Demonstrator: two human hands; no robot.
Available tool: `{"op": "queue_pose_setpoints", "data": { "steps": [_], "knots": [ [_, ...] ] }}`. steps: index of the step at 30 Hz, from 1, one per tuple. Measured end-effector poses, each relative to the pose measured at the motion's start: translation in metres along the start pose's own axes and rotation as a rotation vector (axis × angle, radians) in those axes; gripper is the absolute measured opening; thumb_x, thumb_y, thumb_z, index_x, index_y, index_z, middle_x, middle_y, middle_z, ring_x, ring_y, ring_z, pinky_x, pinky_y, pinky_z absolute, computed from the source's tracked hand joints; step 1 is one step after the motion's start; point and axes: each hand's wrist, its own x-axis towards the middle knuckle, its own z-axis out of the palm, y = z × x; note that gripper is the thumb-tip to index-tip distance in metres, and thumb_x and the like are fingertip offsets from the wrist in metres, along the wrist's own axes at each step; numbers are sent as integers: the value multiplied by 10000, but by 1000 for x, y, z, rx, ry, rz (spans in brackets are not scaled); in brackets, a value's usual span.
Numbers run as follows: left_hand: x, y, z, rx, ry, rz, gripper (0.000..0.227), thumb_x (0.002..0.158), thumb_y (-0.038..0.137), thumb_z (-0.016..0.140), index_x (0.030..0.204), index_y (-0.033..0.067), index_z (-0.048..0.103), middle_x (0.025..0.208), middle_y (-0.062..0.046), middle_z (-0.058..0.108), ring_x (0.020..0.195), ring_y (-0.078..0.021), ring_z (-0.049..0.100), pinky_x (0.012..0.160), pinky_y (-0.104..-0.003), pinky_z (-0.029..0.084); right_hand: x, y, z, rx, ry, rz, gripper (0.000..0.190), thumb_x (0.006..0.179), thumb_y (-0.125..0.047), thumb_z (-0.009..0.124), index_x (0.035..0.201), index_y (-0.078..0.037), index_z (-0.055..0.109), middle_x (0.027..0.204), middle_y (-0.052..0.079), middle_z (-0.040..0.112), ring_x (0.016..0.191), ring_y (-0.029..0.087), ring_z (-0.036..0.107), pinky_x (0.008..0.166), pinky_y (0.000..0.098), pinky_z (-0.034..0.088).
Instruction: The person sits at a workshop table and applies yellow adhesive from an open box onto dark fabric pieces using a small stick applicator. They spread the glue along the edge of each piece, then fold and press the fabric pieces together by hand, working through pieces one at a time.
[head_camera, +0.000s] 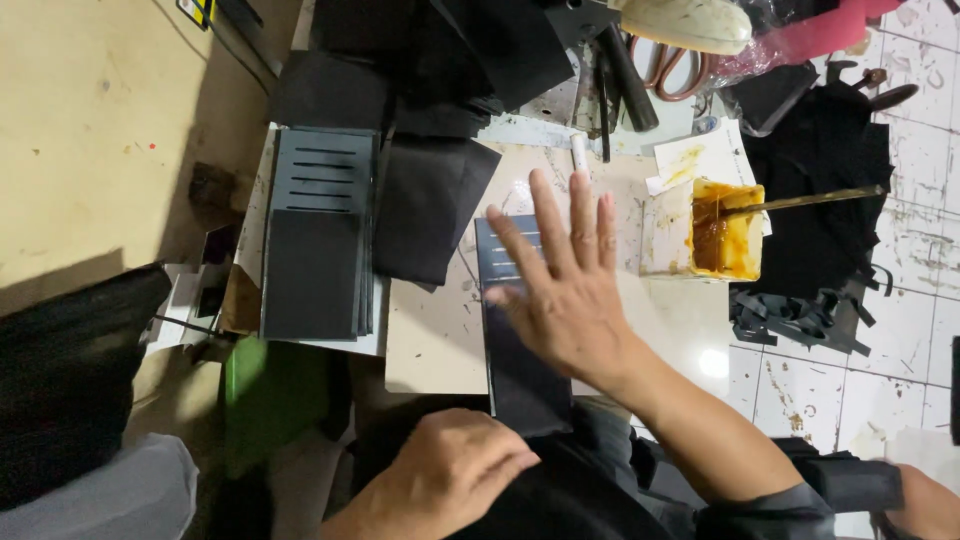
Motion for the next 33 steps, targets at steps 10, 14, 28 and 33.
{"op": "queue_pose_setpoints", "data": {
  "steps": [10,14,28,33],
  "knots": [
    [-9,-33,-4,-484,510,-482,204,1038,143,502,1159,-14,553,1074,-120,651,954,-172,656,870,-319,606,25,-7,31,308,-316,-139,845,1014,-653,264,1649,-100,189,1692,266,-34,1503,489,-203,1128,732,-157],
    [-1,-47,9,-608,524,-452,413,984,83,535,1373,6,421,1400,-180,483,1308,-284,494,1089,-427,478,36,-5,43,215,-126,-52,805,1033,-623,318,1651,-113,244,1707,248,18,1547,467,-128,1188,681,-136],
    [24,-38,7,478,289,-76,324,914,126,667,1191,-33,609,1247,-162,606,1189,-321,565,1039,-440,465,-19,28,-10,648,60,285,705,896,-197,728,1464,19,370,1408,225,474,1293,352,498,1099,485,456],
    [23,-60,23,764,84,-45,359,954,201,651,1240,-10,604,1423,-182,590,1353,-409,448,1101,-578,280,-13,15,20,464,57,229,923,823,-346,812,1533,-19,322,1610,319,251,1524,491,236,1188,630,223]
  ]
}}
